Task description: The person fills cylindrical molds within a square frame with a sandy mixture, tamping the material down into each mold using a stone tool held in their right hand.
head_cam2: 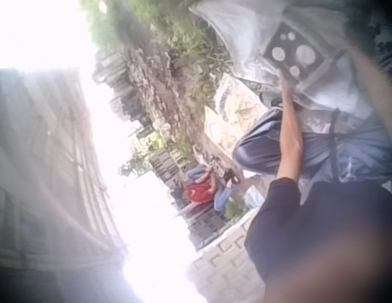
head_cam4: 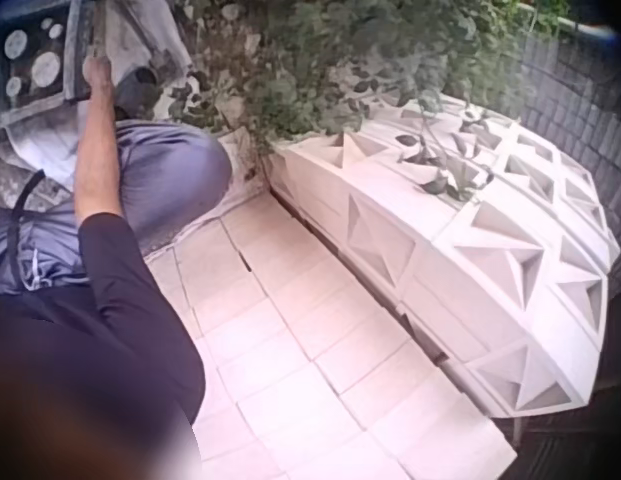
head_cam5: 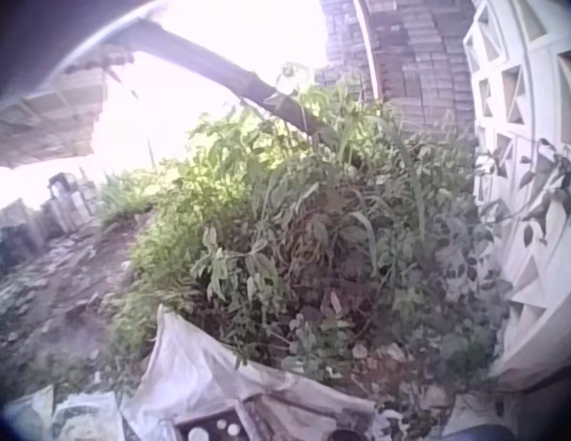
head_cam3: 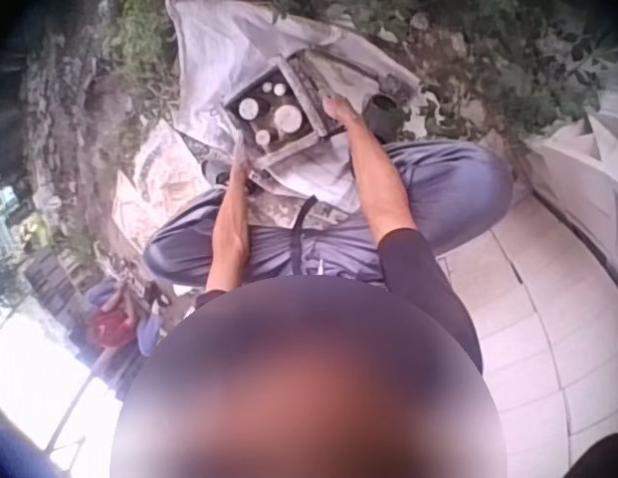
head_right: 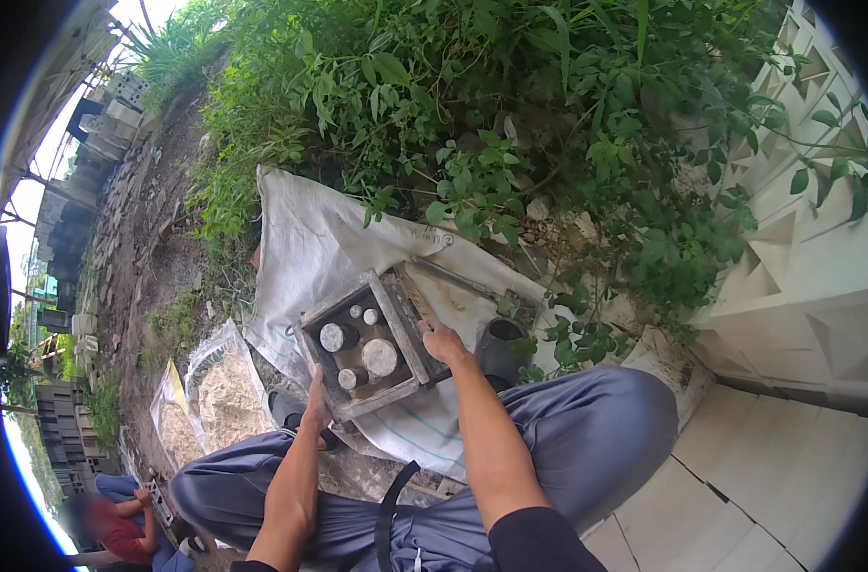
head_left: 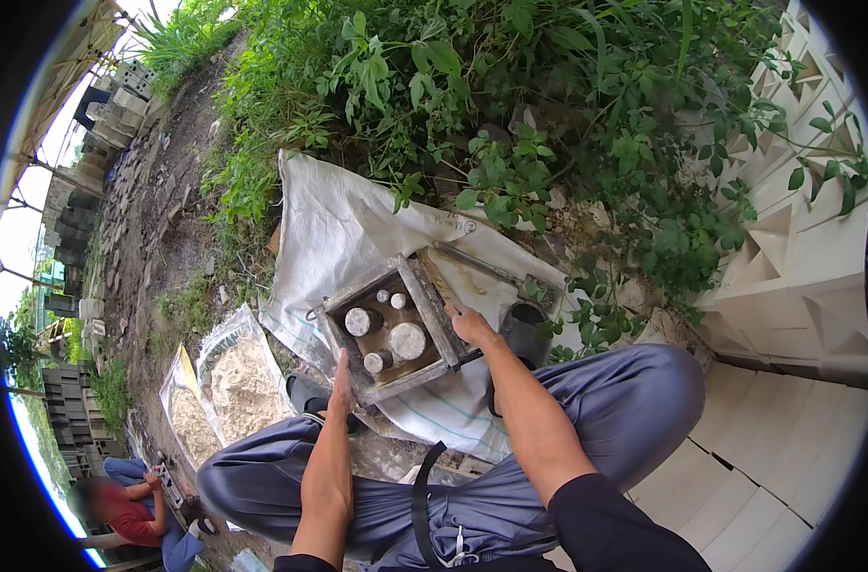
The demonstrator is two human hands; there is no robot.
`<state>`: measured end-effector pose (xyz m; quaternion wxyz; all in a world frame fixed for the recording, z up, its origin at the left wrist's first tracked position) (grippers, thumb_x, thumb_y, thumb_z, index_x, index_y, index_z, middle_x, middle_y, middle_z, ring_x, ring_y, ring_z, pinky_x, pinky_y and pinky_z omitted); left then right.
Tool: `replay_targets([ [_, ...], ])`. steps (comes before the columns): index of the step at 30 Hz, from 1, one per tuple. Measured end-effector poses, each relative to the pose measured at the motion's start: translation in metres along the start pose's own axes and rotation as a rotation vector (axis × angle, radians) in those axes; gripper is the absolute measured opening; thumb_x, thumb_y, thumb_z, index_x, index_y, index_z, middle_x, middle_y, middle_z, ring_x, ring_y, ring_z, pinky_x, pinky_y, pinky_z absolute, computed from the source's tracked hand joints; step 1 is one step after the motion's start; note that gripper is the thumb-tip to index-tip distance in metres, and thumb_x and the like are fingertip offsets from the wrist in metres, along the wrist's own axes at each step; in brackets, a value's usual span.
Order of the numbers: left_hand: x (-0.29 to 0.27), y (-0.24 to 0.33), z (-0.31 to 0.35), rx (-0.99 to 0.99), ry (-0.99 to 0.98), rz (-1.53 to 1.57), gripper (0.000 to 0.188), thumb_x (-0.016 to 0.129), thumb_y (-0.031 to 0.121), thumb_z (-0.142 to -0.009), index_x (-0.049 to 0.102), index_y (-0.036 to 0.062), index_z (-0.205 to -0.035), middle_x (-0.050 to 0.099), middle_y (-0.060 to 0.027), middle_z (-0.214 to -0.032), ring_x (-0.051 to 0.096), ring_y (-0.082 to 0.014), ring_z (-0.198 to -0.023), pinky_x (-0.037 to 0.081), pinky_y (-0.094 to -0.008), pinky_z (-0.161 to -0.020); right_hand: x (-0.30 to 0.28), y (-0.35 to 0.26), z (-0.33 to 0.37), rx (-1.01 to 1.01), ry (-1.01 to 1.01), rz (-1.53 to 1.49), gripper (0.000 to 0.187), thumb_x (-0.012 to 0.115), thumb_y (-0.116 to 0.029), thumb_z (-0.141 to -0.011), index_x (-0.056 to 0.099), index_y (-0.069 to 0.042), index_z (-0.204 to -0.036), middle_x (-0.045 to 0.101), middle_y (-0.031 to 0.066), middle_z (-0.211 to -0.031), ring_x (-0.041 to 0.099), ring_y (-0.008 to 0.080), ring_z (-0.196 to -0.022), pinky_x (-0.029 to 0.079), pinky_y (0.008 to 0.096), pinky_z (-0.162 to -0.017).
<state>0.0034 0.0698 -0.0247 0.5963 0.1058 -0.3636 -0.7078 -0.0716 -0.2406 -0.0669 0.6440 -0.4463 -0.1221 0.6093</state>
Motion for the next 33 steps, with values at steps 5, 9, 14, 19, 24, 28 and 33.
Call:
replay_targets([
  [5,0.006,-0.003,0.017,-0.001,0.143,-0.049,0.081,0.042,0.064,-0.090,0.031,0.0048,-0.143,0.045,-0.0105,-0.138,0.048,-0.0279,-0.121,0.038,-0.0418,-0.103,0.023,-0.004,0.002,-0.057,-0.028,0.116,0.036,0.058,-0.035,-0.086,0.067,-0.010,-0.111,0.064,0.0237,-0.107,0.061,0.0382,-0.103,0.047,0.0424,-0.091],
  [9,-0.004,-0.013,0.004,0.005,0.163,0.005,0.078,0.043,0.064,-0.090,0.036,0.0043,-0.141,0.047,-0.0101,-0.136,0.050,-0.0269,-0.117,0.040,-0.0377,-0.100,0.033,0.004,-0.019,0.074,0.067,-0.007,0.027,0.062,-0.026,-0.083,0.071,-0.012,-0.106,0.067,0.0177,-0.103,0.065,0.0325,-0.095,0.050,0.0382,-0.086],
  [14,-0.010,-0.015,0.004,0.060,0.391,-0.142,0.076,0.044,0.061,-0.091,0.044,-0.0018,-0.134,0.052,-0.0099,-0.128,0.051,-0.0223,-0.114,0.040,-0.0339,-0.098,0.035,-0.037,-0.042,0.071,0.127,-0.288,0.030,0.063,-0.017,-0.080,0.070,-0.012,-0.108,0.069,0.0170,-0.101,0.067,0.0283,-0.092,0.050,0.0352,-0.085],
  [19,-0.001,-0.008,0.010,0.207,0.501,-0.365,0.078,0.043,0.061,-0.092,0.047,-0.0066,-0.131,0.053,-0.0119,-0.126,0.052,-0.0202,-0.110,0.038,-0.0319,-0.098,0.039,-0.067,-0.065,0.085,0.132,-0.342,0.049,0.051,-0.001,-0.070,0.066,-0.010,-0.115,0.066,0.0186,-0.109,0.064,0.0299,-0.102,0.047,0.0338,-0.091],
  [24,-0.002,-0.011,0.010,0.131,0.459,-0.286,0.079,0.044,0.060,-0.091,0.045,-0.0078,-0.133,0.052,-0.0147,-0.128,0.049,-0.0235,-0.115,0.033,-0.0326,-0.102,0.057,-0.074,-0.099,-0.082,0.145,-0.448,0.055,0.046,0.005,-0.068,0.063,-0.007,-0.119,0.064,0.0167,-0.116,0.059,0.0263,-0.112,0.042,0.0297,-0.097],
  [28,-0.004,-0.014,0.009,0.185,0.482,-0.306,0.075,0.044,0.059,-0.092,0.045,-0.0045,-0.133,0.052,-0.0109,-0.126,0.051,-0.0202,-0.111,0.037,-0.0321,-0.099,0.054,-0.055,-0.104,-0.229,0.044,-0.501,0.053,0.045,0.005,-0.070,0.062,-0.005,-0.119,0.063,0.0187,-0.116,0.059,0.0267,-0.111,0.044,0.0308,-0.095],
  [33,-0.016,-0.019,-0.001,0.275,0.601,-0.539,0.080,0.046,0.060,-0.090,0.049,-0.0104,-0.127,0.055,-0.0212,-0.124,0.050,-0.0291,-0.113,0.032,-0.0359,-0.101,0.032,-0.001,-0.086,-0.102,-0.108,-0.439,0.039,0.055,-0.001,-0.078,0.064,-0.003,-0.116,0.069,0.0142,-0.105,0.065,0.0191,-0.096,0.048,0.0286,-0.085],
])
Point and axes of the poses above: each hand's wrist, its own z-axis away from the middle knuckle, its own x-axis out of the palm, y = z × x, the point moved 2 cm from there along -z, towards the middle knuckle
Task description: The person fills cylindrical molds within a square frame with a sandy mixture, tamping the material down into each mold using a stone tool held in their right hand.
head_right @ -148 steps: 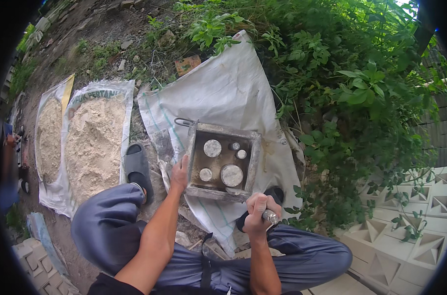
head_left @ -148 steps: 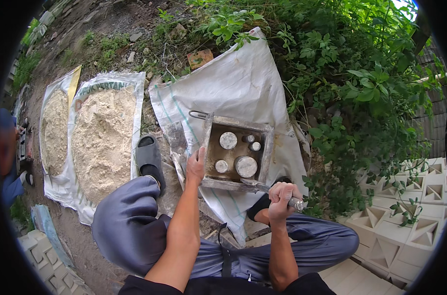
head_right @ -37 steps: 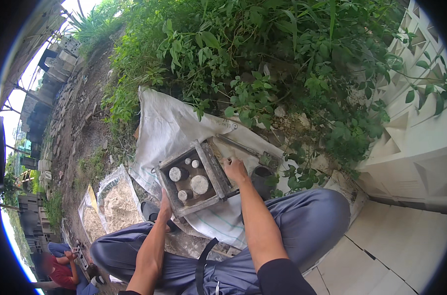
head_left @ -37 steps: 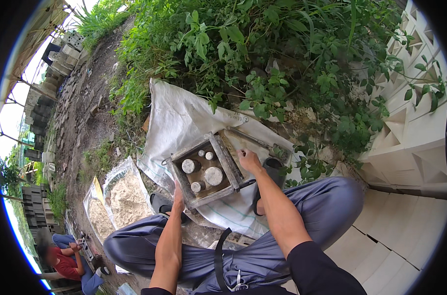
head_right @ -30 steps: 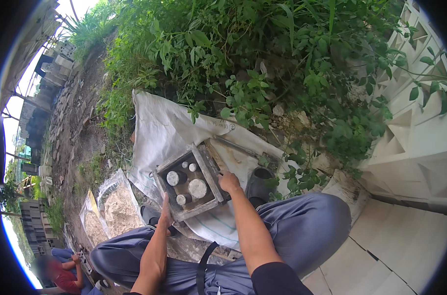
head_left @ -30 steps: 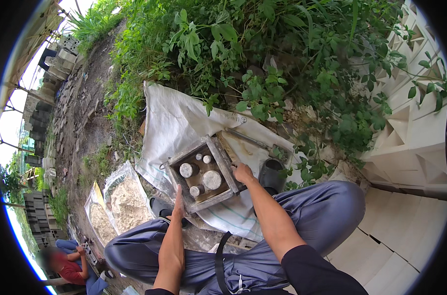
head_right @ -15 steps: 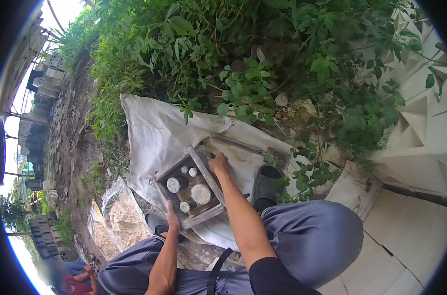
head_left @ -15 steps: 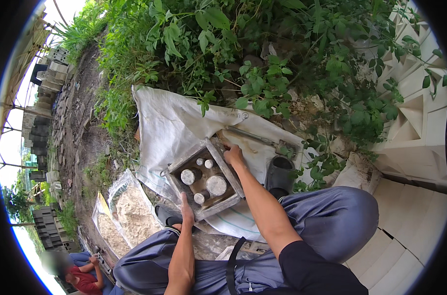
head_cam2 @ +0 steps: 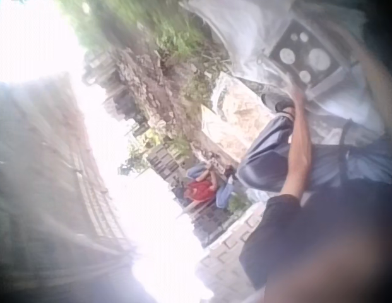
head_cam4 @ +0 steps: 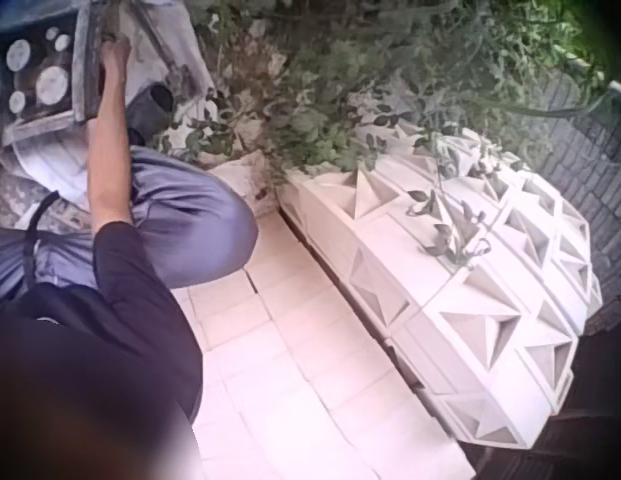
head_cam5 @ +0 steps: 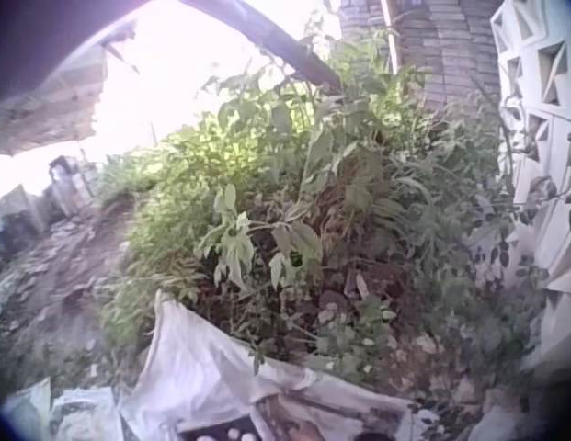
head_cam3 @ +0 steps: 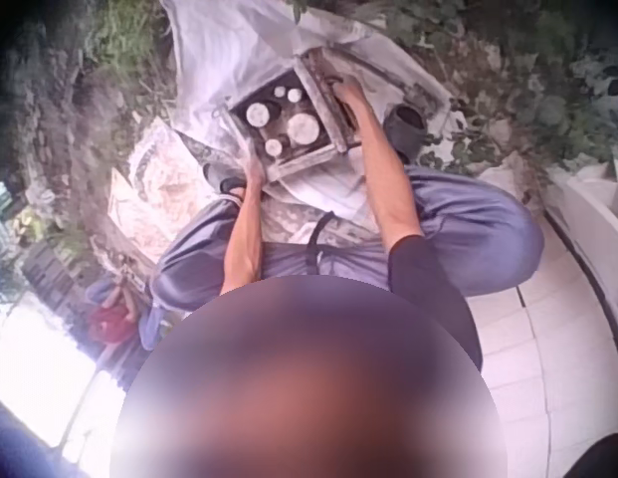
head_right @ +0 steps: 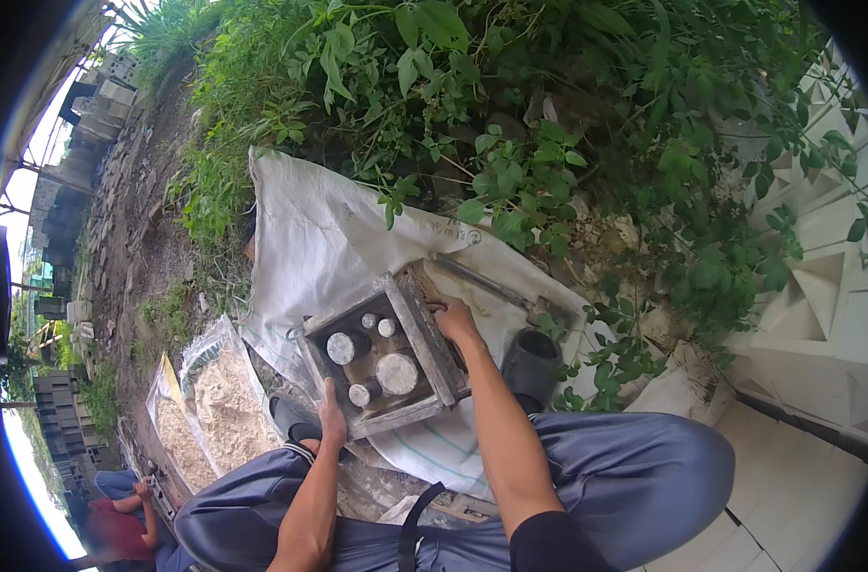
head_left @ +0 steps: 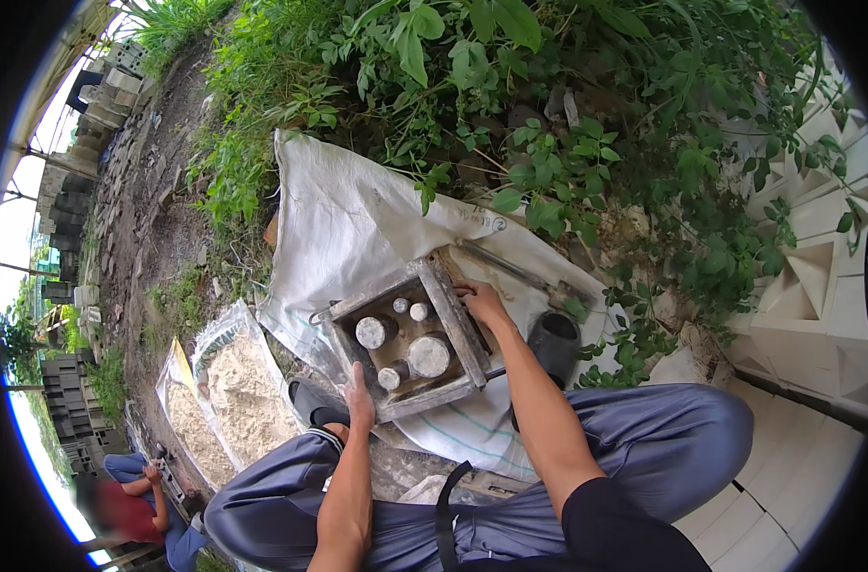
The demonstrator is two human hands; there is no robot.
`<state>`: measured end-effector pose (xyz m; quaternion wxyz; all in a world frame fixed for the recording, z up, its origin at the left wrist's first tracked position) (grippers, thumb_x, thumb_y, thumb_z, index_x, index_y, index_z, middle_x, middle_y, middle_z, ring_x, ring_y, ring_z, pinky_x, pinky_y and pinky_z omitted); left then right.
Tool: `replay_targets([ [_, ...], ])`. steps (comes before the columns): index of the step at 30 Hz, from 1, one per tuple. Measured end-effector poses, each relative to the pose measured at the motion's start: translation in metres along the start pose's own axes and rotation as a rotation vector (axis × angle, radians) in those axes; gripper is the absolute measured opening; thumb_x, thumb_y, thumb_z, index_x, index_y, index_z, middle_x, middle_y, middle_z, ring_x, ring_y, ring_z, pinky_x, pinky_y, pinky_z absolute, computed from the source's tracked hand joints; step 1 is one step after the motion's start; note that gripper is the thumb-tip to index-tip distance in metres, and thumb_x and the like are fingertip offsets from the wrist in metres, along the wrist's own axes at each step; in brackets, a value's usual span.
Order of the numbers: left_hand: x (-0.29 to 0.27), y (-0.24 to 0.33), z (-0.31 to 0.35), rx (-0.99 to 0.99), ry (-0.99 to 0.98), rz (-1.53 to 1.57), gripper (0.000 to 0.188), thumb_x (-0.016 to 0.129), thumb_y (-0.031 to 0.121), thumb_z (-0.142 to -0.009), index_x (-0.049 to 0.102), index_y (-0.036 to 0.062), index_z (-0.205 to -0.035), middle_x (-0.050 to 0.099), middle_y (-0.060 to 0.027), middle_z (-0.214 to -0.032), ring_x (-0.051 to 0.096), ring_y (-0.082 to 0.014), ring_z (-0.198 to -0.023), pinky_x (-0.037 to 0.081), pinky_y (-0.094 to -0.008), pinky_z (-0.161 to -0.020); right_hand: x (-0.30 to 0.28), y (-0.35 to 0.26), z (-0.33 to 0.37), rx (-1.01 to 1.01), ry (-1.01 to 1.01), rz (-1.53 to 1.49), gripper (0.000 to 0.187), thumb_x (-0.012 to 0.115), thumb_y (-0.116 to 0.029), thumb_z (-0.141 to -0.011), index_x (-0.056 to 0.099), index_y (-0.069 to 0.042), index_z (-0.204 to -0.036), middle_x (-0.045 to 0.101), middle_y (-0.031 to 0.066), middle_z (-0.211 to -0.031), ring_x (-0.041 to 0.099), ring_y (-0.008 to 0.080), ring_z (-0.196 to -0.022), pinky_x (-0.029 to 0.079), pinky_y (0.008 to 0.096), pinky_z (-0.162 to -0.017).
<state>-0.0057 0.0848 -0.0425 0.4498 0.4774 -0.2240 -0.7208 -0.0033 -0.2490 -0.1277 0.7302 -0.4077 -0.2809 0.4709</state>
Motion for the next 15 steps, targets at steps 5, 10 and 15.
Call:
replay_targets([
  [5,-0.007,0.031,0.019,-0.015,-0.002,0.039,0.075,0.049,0.058,-0.090,0.055,-0.0103,-0.119,0.062,-0.0168,-0.107,0.053,-0.0258,-0.096,0.037,-0.0354,-0.093,0.003,-0.022,0.082,0.126,0.124,0.314,0.028,0.068,-0.021,-0.078,0.072,-0.010,-0.103,0.070,0.0151,-0.096,0.067,0.0264,-0.090,0.050,0.0330,-0.083],
  [10,0.002,0.018,0.009,0.004,-0.038,0.155,0.069,0.055,0.055,-0.088,0.057,-0.0074,-0.117,0.062,-0.0137,-0.107,0.054,-0.0246,-0.098,0.037,-0.0347,-0.094,-0.003,-0.014,0.074,0.154,0.150,0.429,0.027,0.074,-0.023,-0.073,0.073,-0.008,-0.096,0.070,0.0168,-0.091,0.068,0.0306,-0.085,0.052,0.0365,-0.078],
  [15,-0.004,0.009,0.009,-0.041,-0.086,0.173,0.069,0.060,0.052,-0.086,0.056,-0.0093,-0.116,0.061,-0.0142,-0.108,0.056,-0.0230,-0.095,0.040,-0.0337,-0.091,0.013,-0.010,0.082,0.075,0.267,0.465,0.024,0.073,-0.019,-0.073,0.072,-0.004,-0.091,0.069,0.0185,-0.086,0.068,0.0314,-0.082,0.052,0.0368,-0.076],
])
Point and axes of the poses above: each hand's wrist, its own z-axis away from the middle knuckle, its own x-axis out of the palm, y = z × x, the point moved 2 cm from there along -z, towards the middle knuckle
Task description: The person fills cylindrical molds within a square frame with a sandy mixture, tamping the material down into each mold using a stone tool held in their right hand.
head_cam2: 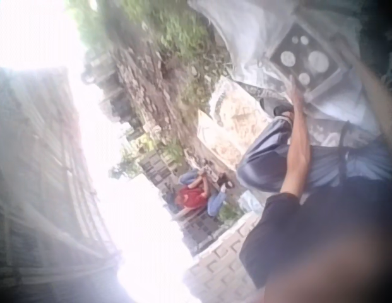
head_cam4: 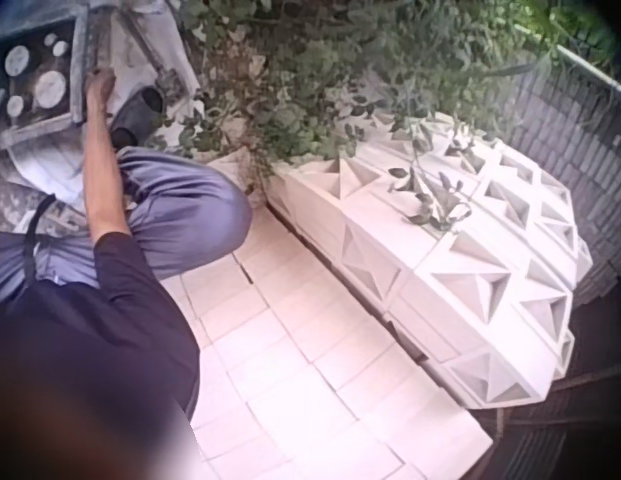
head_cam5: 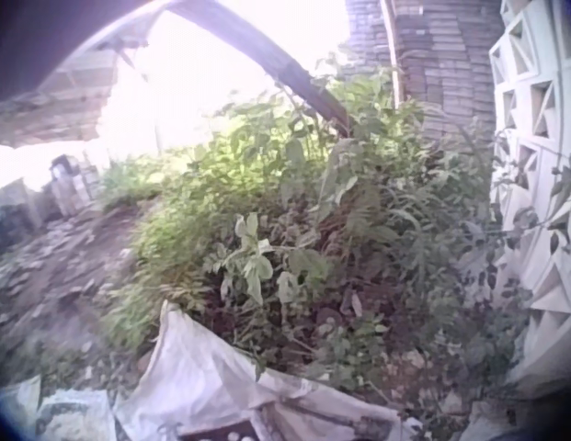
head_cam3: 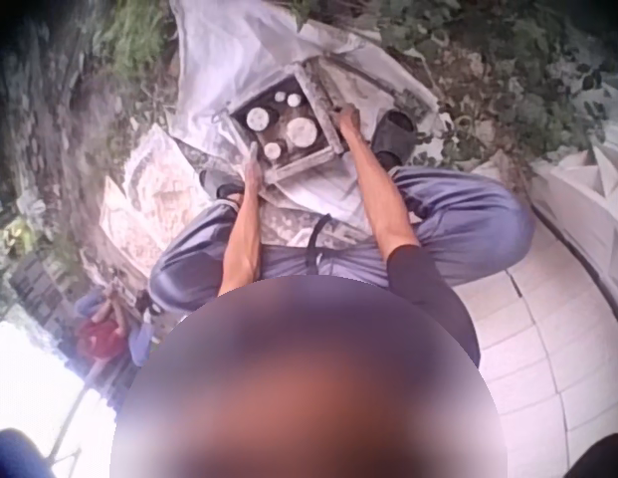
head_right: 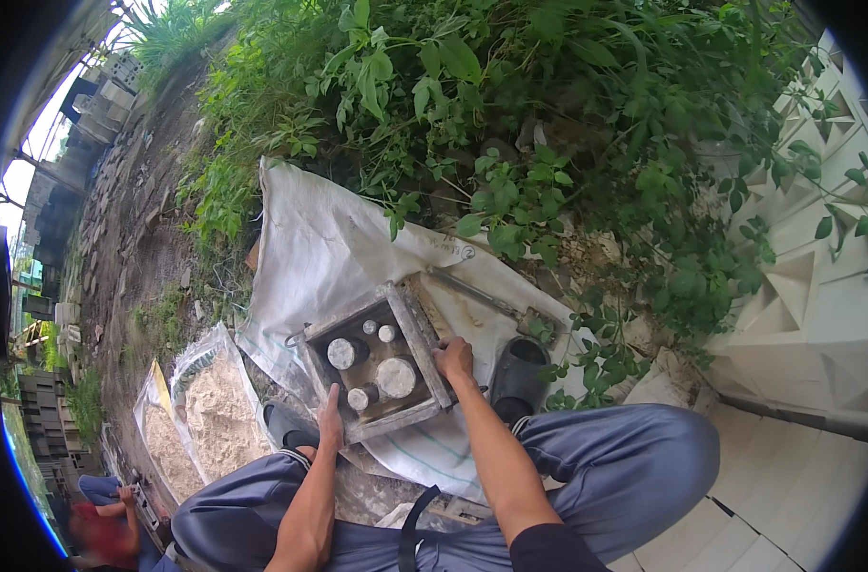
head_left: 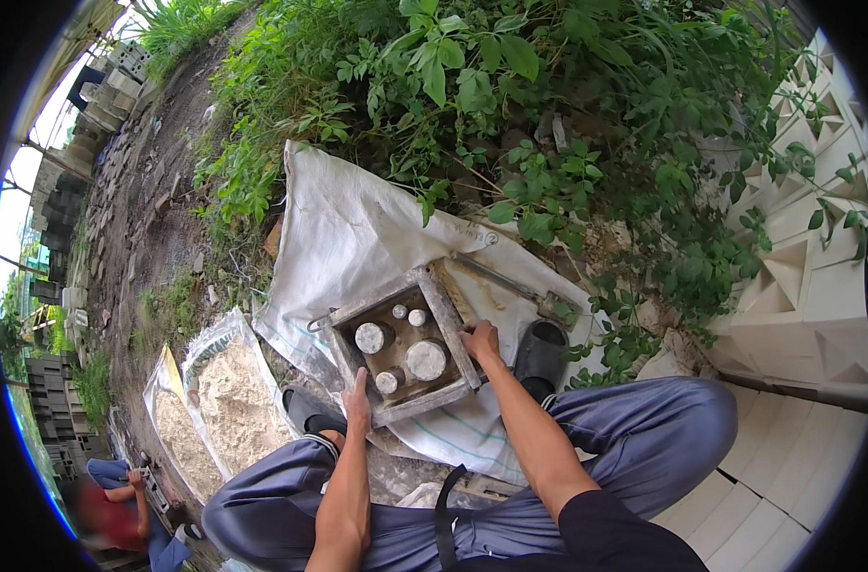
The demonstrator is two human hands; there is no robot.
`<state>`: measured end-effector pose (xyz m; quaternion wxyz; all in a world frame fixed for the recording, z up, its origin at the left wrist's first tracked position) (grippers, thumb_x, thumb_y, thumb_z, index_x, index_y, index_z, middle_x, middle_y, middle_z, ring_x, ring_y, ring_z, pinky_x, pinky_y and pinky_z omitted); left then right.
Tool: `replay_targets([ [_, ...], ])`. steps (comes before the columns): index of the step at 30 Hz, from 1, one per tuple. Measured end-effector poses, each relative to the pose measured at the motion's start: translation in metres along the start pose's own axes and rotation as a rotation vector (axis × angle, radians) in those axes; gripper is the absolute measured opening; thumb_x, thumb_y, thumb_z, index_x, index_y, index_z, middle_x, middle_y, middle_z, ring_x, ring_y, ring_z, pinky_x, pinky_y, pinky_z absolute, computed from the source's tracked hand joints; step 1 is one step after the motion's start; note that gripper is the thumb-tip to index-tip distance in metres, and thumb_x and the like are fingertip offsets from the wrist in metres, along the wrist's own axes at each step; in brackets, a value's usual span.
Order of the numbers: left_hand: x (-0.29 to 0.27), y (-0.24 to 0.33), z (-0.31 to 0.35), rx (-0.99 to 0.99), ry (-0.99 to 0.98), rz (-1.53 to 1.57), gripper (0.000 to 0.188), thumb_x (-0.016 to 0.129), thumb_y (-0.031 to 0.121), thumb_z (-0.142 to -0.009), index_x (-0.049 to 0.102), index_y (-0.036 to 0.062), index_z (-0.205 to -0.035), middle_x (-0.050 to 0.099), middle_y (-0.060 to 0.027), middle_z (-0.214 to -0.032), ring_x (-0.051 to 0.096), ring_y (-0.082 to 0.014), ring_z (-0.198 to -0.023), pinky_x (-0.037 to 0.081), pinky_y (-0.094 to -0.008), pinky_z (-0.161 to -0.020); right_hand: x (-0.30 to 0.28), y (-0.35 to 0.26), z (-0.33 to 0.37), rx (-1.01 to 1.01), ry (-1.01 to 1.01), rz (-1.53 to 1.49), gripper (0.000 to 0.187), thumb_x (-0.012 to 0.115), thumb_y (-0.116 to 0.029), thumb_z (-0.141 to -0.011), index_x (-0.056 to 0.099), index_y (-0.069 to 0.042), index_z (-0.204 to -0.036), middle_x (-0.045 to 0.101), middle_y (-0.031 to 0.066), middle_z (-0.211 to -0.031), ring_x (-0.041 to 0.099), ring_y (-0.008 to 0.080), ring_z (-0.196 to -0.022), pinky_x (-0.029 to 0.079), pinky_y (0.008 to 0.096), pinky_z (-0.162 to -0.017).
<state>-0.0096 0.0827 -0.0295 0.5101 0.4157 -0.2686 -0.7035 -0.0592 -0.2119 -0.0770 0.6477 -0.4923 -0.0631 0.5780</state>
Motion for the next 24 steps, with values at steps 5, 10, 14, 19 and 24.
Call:
replay_targets([
  [5,0.008,0.004,0.002,-0.093,0.027,0.016,0.070,0.061,0.051,-0.086,0.054,-0.0123,-0.116,0.060,-0.0152,-0.107,0.056,-0.0210,-0.090,0.043,-0.0332,-0.086,0.010,0.010,-0.002,-0.037,0.132,-0.080,0.022,0.073,-0.016,-0.071,0.071,-0.001,-0.087,0.068,0.0202,-0.083,0.067,0.0326,-0.080,0.051,0.0377,-0.072],
  [10,-0.004,-0.021,-0.019,-0.084,-0.056,0.194,0.070,0.061,0.050,-0.086,0.050,-0.0076,-0.124,0.057,-0.0143,-0.116,0.057,-0.0217,-0.096,0.045,-0.0328,-0.087,0.019,0.000,-0.002,-0.013,0.101,-0.099,0.020,0.067,-0.008,-0.073,0.070,0.002,-0.091,0.066,0.0260,-0.090,0.065,0.0388,-0.088,0.051,0.0412,-0.078],
  [14,0.003,-0.010,-0.011,-0.147,-0.101,0.223,0.070,0.060,0.050,-0.087,0.048,-0.0052,-0.129,0.055,-0.0142,-0.120,0.057,-0.0227,-0.101,0.044,-0.0332,-0.091,0.020,0.005,-0.004,0.015,0.119,-0.114,0.022,0.066,-0.005,-0.072,0.069,0.006,-0.092,0.064,0.0295,-0.088,0.065,0.0410,-0.088,0.051,0.0430,-0.077],
  [19,0.008,0.004,-0.003,-0.201,-0.100,0.185,0.075,0.059,0.052,-0.086,0.043,-0.0055,-0.132,0.052,-0.0149,-0.124,0.056,-0.0241,-0.106,0.044,-0.0356,-0.093,0.021,0.008,-0.007,-0.031,0.146,-0.088,0.020,0.066,-0.004,-0.070,0.068,0.007,-0.087,0.065,0.0294,-0.085,0.065,0.0420,-0.085,0.052,0.0433,-0.074],
  [24,-0.004,-0.012,-0.011,-0.169,-0.108,0.170,0.081,0.059,0.055,-0.085,0.041,-0.0062,-0.134,0.051,-0.0156,-0.127,0.053,-0.0244,-0.110,0.041,-0.0358,-0.096,0.021,-0.001,-0.003,-0.018,0.134,-0.099,0.017,0.065,-0.003,-0.069,0.066,0.010,-0.081,0.064,0.0305,-0.083,0.065,0.0427,-0.083,0.052,0.0431,-0.073],
])
Point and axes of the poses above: each hand's wrist, its own z-axis away from the middle knuckle, its own x-axis out of the palm, y = z × x, the point moved 2 cm from there along -z, towards the middle knuckle
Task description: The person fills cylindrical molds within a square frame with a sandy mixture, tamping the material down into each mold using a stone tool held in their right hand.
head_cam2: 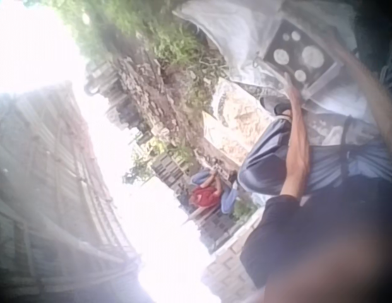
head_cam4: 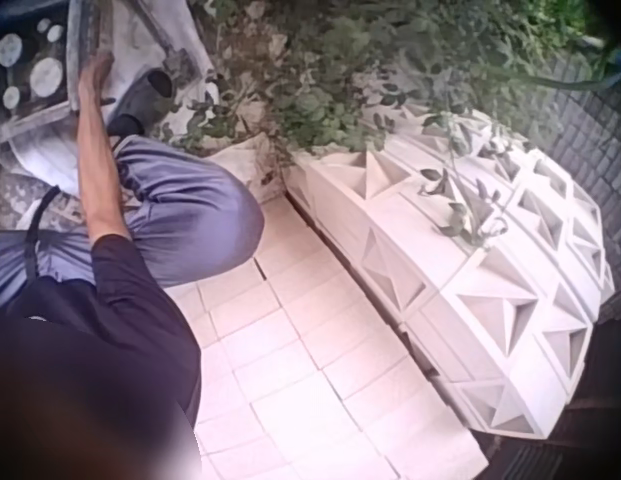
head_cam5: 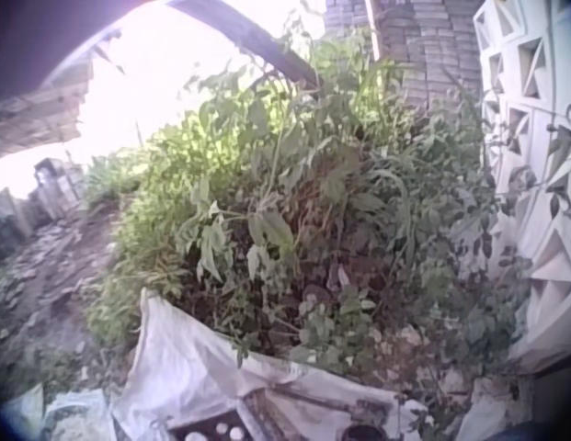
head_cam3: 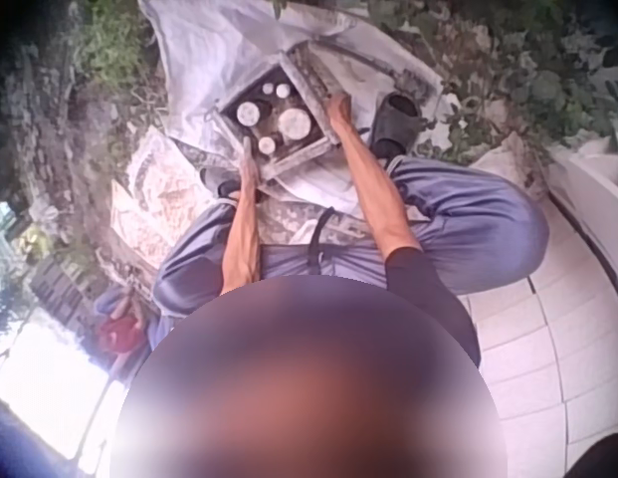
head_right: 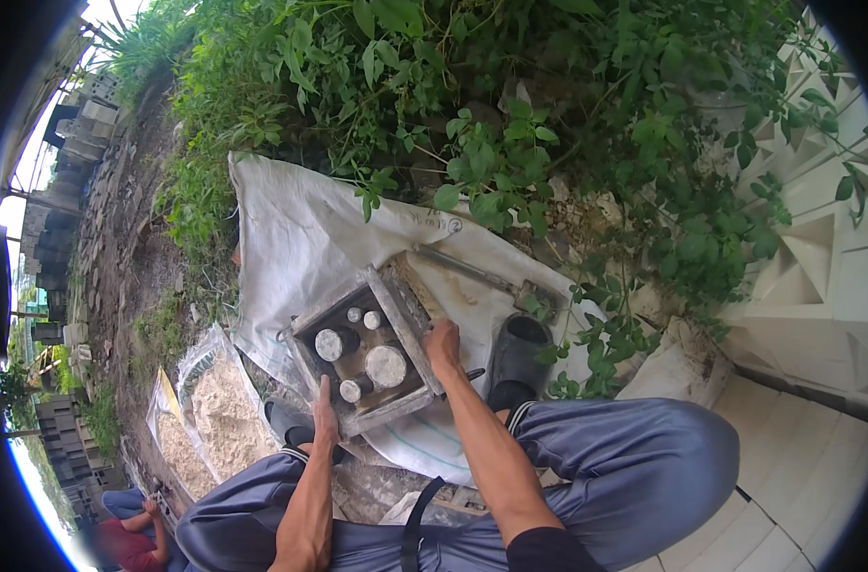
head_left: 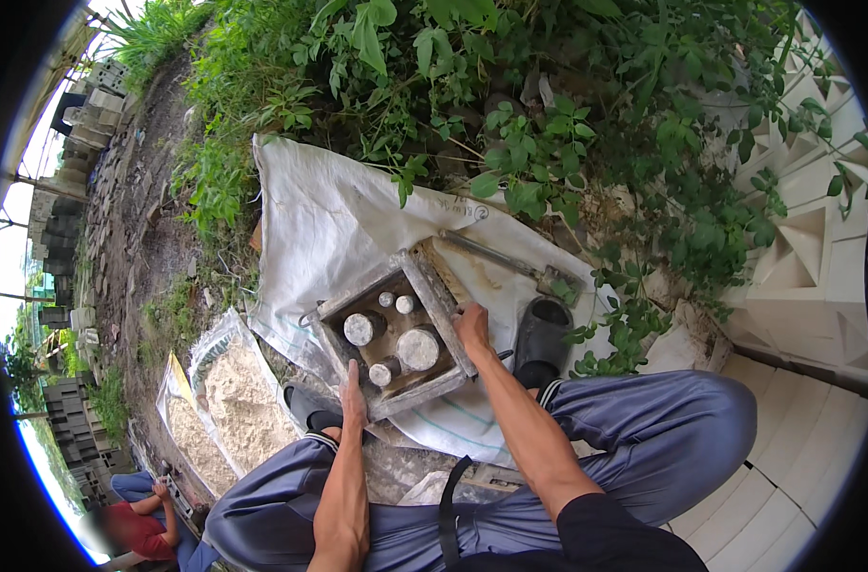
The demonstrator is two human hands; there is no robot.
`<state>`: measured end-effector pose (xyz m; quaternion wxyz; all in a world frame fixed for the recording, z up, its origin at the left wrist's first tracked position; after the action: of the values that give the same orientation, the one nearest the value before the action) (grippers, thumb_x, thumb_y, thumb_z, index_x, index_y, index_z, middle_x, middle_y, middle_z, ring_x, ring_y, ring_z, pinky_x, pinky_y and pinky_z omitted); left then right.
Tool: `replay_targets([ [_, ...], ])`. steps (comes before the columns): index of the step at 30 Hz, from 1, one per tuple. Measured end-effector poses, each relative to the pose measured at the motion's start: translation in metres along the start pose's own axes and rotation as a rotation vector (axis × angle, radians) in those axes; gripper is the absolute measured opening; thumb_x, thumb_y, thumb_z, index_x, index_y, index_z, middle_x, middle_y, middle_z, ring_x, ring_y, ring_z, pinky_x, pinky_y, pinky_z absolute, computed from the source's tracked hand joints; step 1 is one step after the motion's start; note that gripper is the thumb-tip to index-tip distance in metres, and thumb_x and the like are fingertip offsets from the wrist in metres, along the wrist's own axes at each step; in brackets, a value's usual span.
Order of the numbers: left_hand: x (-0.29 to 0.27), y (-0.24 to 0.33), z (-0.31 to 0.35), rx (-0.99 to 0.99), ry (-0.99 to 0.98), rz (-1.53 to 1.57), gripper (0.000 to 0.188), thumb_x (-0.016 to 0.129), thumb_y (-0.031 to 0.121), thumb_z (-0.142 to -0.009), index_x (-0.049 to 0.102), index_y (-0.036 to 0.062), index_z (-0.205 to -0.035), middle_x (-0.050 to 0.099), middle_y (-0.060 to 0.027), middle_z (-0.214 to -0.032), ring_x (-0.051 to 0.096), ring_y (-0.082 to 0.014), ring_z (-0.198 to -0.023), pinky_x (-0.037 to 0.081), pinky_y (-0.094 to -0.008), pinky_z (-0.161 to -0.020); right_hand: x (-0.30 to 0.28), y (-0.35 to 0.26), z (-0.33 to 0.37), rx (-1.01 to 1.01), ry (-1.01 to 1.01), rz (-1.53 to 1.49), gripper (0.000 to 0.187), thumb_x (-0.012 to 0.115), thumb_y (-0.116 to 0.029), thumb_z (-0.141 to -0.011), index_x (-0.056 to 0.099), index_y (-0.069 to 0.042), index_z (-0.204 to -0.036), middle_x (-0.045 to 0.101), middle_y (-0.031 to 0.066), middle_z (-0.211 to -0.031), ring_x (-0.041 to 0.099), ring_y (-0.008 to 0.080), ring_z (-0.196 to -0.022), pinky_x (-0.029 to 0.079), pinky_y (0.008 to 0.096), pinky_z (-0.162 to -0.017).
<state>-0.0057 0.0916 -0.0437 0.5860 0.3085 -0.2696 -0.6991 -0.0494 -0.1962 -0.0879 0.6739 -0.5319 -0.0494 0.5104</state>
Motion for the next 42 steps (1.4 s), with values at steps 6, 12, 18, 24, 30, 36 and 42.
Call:
replay_targets([
  [6,0.009,0.002,-0.002,0.049,0.012,-0.024,0.082,0.058,0.058,-0.084,0.043,-0.0066,-0.133,0.051,-0.0155,-0.127,0.052,-0.0242,-0.111,0.040,-0.0357,-0.097,0.001,0.008,-0.007,-0.092,0.082,0.001,0.017,0.065,-0.005,-0.068,0.068,0.006,-0.080,0.062,0.0294,-0.077,0.064,0.0419,-0.076,0.049,0.0440,-0.066],
  [12,0.005,0.000,-0.008,-0.056,-0.012,-0.045,0.083,0.057,0.062,-0.083,0.046,-0.0050,-0.131,0.051,-0.0168,-0.127,0.055,-0.0258,-0.109,0.044,-0.0367,-0.094,-0.039,-0.016,-0.015,-0.055,-0.083,0.178,0.016,0.058,-0.005,-0.074,0.069,0.002,-0.082,0.067,0.0236,-0.078,0.066,0.0366,-0.075,0.049,0.0417,-0.066],
  [18,0.002,-0.008,0.014,-0.124,-0.139,0.124,0.086,0.055,0.063,-0.084,0.037,-0.0002,-0.138,0.051,-0.0139,-0.129,0.056,-0.0258,-0.109,0.043,-0.0388,-0.097,-0.079,-0.029,0.101,0.196,0.854,-0.484,0.019,0.039,-0.009,-0.090,0.052,0.003,-0.097,0.055,0.0202,-0.083,0.055,0.0305,-0.078,0.044,0.0389,-0.077],
  [24,0.000,-0.058,0.027,-0.161,-0.113,0.122,0.061,0.066,0.049,-0.083,0.053,0.0051,-0.123,0.060,-0.0072,-0.114,0.059,-0.0223,-0.096,0.044,-0.0385,-0.086,-0.047,-0.006,0.116,0.275,0.684,-0.554,0.047,0.054,-0.034,-0.092,0.039,0.005,-0.114,0.046,0.0178,-0.102,0.050,0.0303,-0.087,0.042,0.0379,-0.080],
  [30,0.045,-0.063,0.048,-0.162,0.290,0.578,0.047,0.062,0.038,-0.085,0.053,0.0102,-0.122,0.055,-0.0091,-0.123,0.052,-0.0243,-0.110,0.042,-0.0430,-0.091,-0.008,0.032,0.113,0.537,0.615,-0.753,0.051,0.064,-0.039,-0.086,0.048,0.004,-0.106,0.051,0.0126,-0.098,0.051,0.0218,-0.086,0.042,0.0338,-0.080],
  [36,0.102,-0.035,0.056,-0.243,0.247,0.880,0.046,0.051,0.029,-0.079,0.053,0.0094,-0.121,0.054,-0.0123,-0.125,0.052,-0.0331,-0.113,0.038,-0.0502,-0.101,-0.001,0.035,0.075,0.429,0.568,-1.139,0.027,0.063,-0.015,-0.078,0.063,0.004,-0.098,0.063,0.0072,-0.093,0.054,0.0168,-0.086,0.042,0.0289,-0.079],
  [42,0.102,-0.043,0.040,-0.264,0.276,0.966,0.050,0.045,0.014,-0.070,0.054,0.0069,-0.118,0.055,-0.0149,-0.122,0.053,-0.0371,-0.112,0.038,-0.0580,-0.100,0.000,0.048,0.065,0.266,0.544,-1.163,0.031,0.052,-0.005,-0.075,0.062,0.008,-0.102,0.064,0.0161,-0.110,0.060,0.0204,-0.098,0.044,0.0272,-0.081],
])
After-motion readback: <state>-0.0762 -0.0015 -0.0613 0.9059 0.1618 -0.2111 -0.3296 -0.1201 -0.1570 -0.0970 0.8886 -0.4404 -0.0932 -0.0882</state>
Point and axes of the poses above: each hand's wrist, its own z-axis away from the middle knuckle, its own x-axis out of the palm, y = z × x, the point moved 2 cm from there along -z, towards the middle knuckle
